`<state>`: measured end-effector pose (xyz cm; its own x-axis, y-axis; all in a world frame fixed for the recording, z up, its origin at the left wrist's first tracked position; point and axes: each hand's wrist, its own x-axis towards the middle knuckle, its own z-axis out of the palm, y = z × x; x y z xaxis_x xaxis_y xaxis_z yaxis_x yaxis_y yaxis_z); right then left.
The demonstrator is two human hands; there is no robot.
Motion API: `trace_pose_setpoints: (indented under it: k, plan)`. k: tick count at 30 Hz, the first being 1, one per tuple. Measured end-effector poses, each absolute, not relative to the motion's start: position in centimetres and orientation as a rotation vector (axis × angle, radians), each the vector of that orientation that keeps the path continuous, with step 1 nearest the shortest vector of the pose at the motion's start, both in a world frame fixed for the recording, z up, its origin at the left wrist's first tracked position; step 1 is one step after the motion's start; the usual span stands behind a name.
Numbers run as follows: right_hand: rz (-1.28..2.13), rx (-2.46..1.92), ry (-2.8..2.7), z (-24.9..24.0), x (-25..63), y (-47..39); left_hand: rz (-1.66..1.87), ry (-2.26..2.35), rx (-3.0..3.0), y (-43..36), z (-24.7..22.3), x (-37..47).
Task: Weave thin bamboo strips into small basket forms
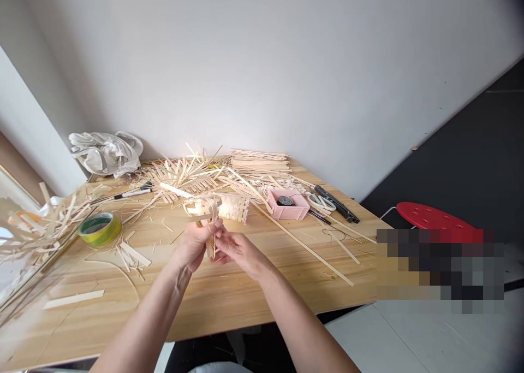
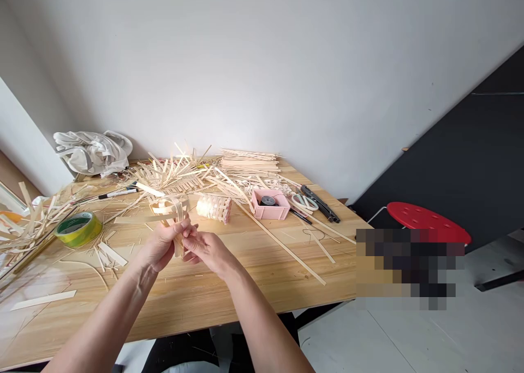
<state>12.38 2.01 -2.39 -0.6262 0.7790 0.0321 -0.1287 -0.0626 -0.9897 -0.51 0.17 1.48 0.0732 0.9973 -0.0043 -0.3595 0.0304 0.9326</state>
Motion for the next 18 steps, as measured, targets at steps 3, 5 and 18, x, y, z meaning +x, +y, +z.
trace_pose_setpoints:
  k: [3, 5, 18]
  plan:
    - [1.244, -0.922, -1.703, -1.0, 13.9, 1.9, 1.361, 0.906, 0.963, 0.2, 1.6, -0.8]
    - [0.831, -0.901, -1.730, 0.9, 14.8, 1.3, 1.349, 0.950, 0.955, 0.3, 1.5, -0.9]
    - [0.776, -0.441, -1.988, 5.4, 14.5, 0.6, 1.365, 1.052, 1.188, 0.0, 1.6, 0.8]
